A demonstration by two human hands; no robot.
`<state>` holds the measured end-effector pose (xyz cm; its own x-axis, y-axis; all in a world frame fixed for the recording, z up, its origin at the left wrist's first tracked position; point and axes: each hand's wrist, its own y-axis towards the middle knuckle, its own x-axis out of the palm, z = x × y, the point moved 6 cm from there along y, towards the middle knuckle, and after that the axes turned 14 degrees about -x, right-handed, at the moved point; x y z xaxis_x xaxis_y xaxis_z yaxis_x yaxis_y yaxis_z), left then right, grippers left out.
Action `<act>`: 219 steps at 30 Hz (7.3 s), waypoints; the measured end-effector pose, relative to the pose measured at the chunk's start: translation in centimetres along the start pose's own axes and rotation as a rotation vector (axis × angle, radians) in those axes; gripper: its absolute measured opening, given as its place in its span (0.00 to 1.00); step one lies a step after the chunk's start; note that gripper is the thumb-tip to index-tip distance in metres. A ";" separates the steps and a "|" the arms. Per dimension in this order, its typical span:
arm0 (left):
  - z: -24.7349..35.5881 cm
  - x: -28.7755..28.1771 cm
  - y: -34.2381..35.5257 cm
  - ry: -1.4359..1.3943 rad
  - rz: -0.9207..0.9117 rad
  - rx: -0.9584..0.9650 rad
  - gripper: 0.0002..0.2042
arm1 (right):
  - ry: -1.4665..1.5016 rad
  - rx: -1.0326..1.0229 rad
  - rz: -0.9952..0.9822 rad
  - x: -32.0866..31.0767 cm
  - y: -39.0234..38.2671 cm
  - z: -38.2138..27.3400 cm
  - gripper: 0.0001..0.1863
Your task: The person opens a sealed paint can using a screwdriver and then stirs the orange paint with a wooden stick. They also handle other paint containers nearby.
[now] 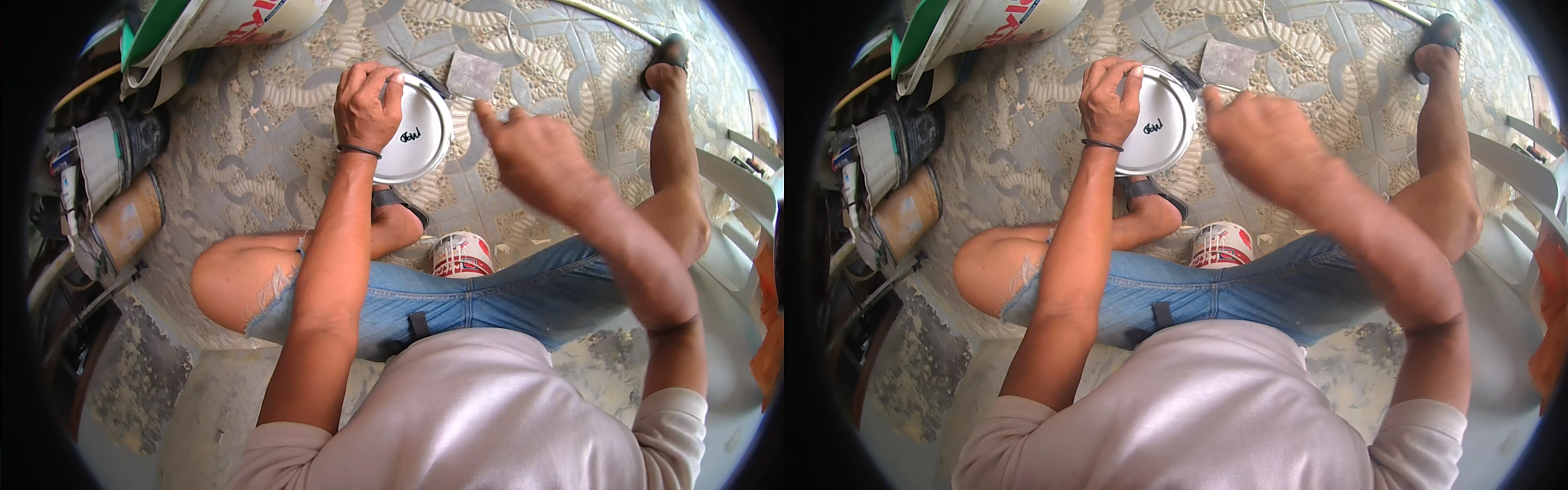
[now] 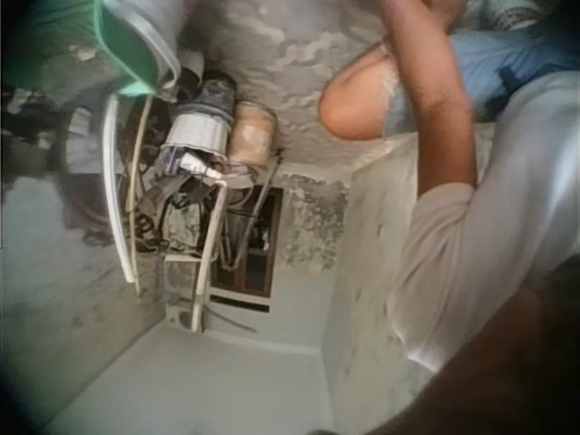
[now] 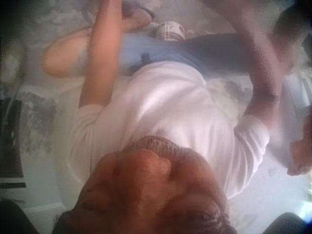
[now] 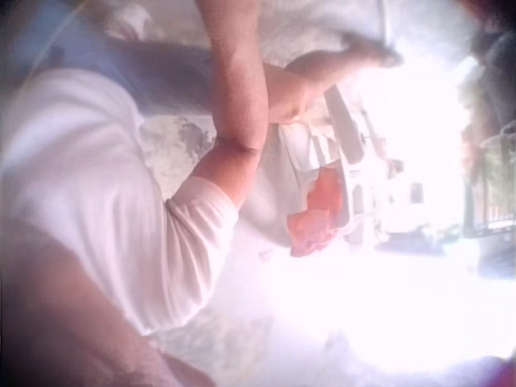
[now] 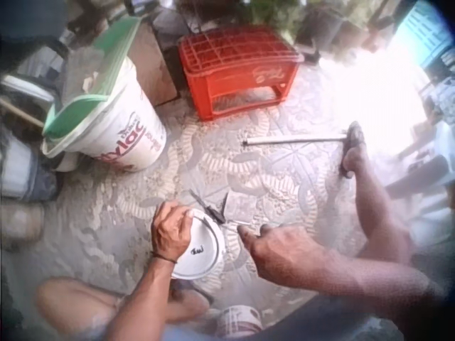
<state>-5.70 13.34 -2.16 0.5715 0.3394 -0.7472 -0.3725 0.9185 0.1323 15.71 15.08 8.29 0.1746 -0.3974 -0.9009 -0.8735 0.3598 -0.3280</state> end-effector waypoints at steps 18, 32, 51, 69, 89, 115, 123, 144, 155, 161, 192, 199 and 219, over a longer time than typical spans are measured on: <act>-1.1 0.3 1.2 -0.010 0.055 -0.090 0.08 | 0.064 0.109 -0.198 -3.8 5.1 -2.1 0.12; -0.3 -1.4 4.6 0.031 -0.562 0.175 0.08 | 1.171 -0.036 -0.137 6.0 3.4 15.0 0.23; -7.9 -3.0 1.3 -0.377 -0.951 -0.317 0.31 | 0.299 0.052 -0.049 0.8 -0.1 1.7 0.41; -8.6 -1.2 -1.3 -0.739 -0.443 -0.432 0.21 | 0.192 0.039 -0.373 -3.9 5.1 2.5 0.26; -9.1 -0.1 1.5 -0.744 -0.599 -0.283 0.21 | 0.159 0.113 -0.168 2.0 0.0 0.4 0.42; -8.9 0.2 2.0 -0.798 -0.651 -0.271 0.22 | 0.638 0.038 0.055 3.1 0.4 8.0 0.27; -8.5 -0.1 2.0 -0.773 -0.615 -0.288 0.20 | 0.109 0.181 -0.238 -0.2 1.3 -1.3 0.37; -8.8 0.8 2.2 -0.853 -0.647 -0.311 0.20 | 0.716 -0.042 -0.168 1.2 3.2 11.9 0.23; -7.6 -1.0 2.9 -0.507 -0.479 -0.150 0.20 | 1.167 -0.048 -0.228 8.0 4.5 15.9 0.24; -4.6 -2.4 3.3 -0.154 -0.415 0.004 0.15 | 1.016 -0.164 -0.069 7.5 3.9 14.9 0.22; 1.1 2.3 4.9 -0.883 -0.571 0.172 0.10 | 0.243 -0.072 0.679 -13.4 9.9 0.6 0.28; 1.1 -0.3 4.5 -0.739 -0.310 0.356 0.09 | -0.241 0.002 0.933 -18.7 8.1 -0.9 0.29; -0.3 -0.5 4.2 -0.213 -0.404 0.081 0.07 | 0.642 -0.180 -0.010 -2.9 8.1 14.0 0.14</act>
<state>-7.74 16.94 -1.46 0.7994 -0.0225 -0.6004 -0.0358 0.9957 -0.0849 14.54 30.97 4.23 -0.0739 -0.8437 -0.5317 -0.9453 0.2291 -0.2323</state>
